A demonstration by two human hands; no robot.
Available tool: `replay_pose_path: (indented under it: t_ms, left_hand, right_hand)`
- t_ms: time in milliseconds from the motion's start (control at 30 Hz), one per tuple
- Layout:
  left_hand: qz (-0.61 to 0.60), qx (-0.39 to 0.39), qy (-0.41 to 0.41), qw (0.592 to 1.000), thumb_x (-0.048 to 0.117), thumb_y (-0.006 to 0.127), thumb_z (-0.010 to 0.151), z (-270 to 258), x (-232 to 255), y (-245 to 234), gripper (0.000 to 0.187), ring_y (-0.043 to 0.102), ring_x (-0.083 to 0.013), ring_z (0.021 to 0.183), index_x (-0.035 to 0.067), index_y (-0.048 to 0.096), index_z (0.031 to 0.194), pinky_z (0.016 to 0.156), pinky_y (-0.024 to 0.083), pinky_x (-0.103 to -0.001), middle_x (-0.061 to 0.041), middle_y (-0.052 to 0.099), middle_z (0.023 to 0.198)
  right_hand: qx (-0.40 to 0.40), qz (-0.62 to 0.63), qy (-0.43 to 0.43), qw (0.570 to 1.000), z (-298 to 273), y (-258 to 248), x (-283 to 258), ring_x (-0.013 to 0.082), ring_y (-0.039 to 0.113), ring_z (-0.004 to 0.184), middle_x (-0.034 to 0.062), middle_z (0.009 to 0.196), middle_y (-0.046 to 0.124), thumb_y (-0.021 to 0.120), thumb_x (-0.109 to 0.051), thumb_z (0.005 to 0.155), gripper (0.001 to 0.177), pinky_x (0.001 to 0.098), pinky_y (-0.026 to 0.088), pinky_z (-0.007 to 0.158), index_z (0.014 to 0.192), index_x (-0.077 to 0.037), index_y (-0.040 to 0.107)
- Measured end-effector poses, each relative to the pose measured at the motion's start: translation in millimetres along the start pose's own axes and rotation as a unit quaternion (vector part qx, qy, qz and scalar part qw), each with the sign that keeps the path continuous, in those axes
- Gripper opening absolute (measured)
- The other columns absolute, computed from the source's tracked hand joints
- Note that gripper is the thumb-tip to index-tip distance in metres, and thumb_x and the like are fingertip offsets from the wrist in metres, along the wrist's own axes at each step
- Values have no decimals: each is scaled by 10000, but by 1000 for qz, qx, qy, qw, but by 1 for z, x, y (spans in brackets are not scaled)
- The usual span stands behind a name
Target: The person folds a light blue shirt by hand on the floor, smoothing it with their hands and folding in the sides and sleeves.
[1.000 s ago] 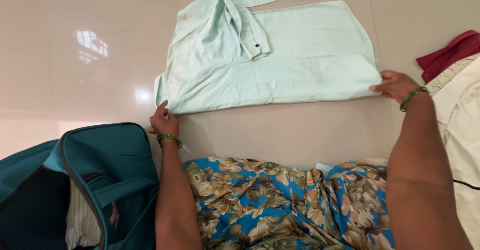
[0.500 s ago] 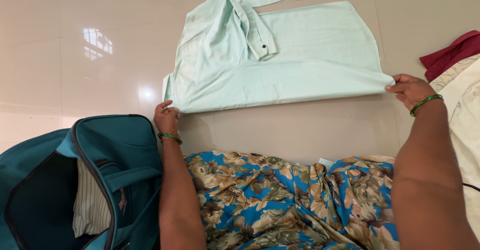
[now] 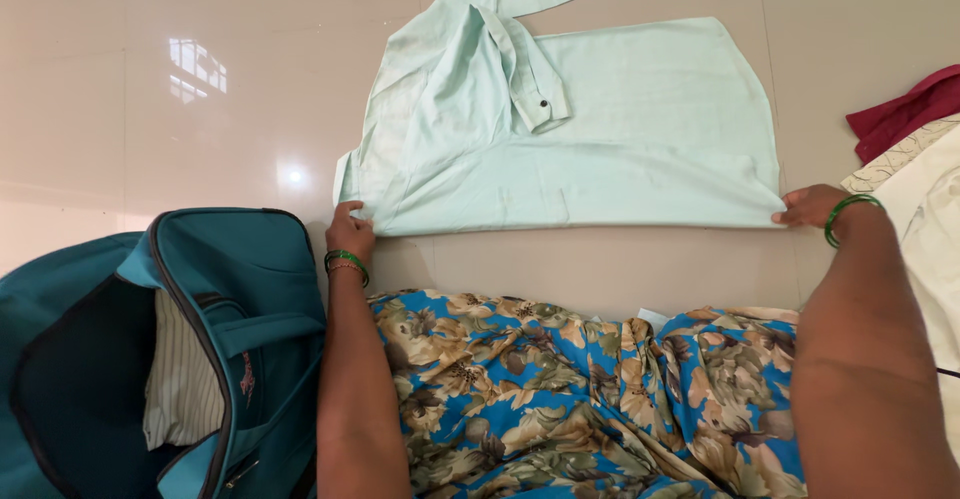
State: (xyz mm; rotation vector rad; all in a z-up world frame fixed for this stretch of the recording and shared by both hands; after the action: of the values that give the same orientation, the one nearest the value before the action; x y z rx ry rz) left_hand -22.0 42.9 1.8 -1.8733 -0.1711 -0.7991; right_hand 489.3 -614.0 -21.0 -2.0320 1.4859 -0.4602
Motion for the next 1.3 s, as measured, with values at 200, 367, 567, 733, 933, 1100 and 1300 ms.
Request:
replay_pose_path:
  t_ms: [200,367,567,733,933,1100,1300]
  left_hand:
    - [48,-11,-21,999,95,734,850,-17,4,-7,374,723,-336,935,141,668,1216,860,558,-442,-150,743,934]
    - [129,15,-26,991,139,798,787,-23,10,-13,408,669,-414,1021,130,692,1180,879,538,-488,-219,705,1059]
    - [159,145,187,959,103,716,876,-43,56,-10,290,630,-379,1076,110,697,1165,919,530,-489,-157,674,1116]
    - [132,23,323,937,175,695,925,-73,119,39,331,617,-342,1083,148,679,1255,903,540,-469,-114,645,1129]
    - [194,-95,239,947,352,739,870,-76,131,55,660,586,-345,1097,238,517,1481,889,527,-464,-115,548,1240]
    - [182,-73,212,958,334,730,896,-73,121,54,671,584,-344,1126,212,486,1509,898,524,-469,-127,535,1273]
    - [122,-40,187,974,268,731,906,-62,107,55,652,582,-362,1118,181,503,1511,916,518,-476,-150,552,1252]
  right_hand:
    - [-45,-26,62,997,-5,16,7,287,673,1186,67,1255,713,824,-417,793,535,465,488,1062,1229,-117,749]
    - [-102,-198,39,974,4,26,-7,247,725,1120,37,1210,782,812,-421,804,496,422,561,1001,1226,-166,756]
    - [-71,-280,-21,957,26,19,-15,266,746,1099,93,1200,784,670,-276,831,327,390,570,977,1123,-192,794]
    - [311,44,82,946,18,-14,-3,408,664,1101,208,1182,717,621,-228,971,253,512,529,906,1124,-78,756]
    - [258,137,-35,956,-8,-13,-64,271,672,1092,82,1144,698,818,-223,834,289,439,534,956,1113,-175,761]
    - [209,88,31,974,-30,-22,-82,243,656,1120,22,1097,718,846,-266,815,254,430,531,945,1040,-190,756]
    - [287,205,-35,935,-6,-24,-65,216,690,961,42,985,751,810,-193,803,213,367,502,895,994,-121,749]
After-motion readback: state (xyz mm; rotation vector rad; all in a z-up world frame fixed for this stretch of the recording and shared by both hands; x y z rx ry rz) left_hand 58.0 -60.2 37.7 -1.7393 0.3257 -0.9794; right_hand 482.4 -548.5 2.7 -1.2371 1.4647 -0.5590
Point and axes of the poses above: each hand's wrist, its own z-axis towards the middle knuckle, its own y-axis out of the palm, x = y × z, the point moved 5 cm from there along z, towards the middle knuckle
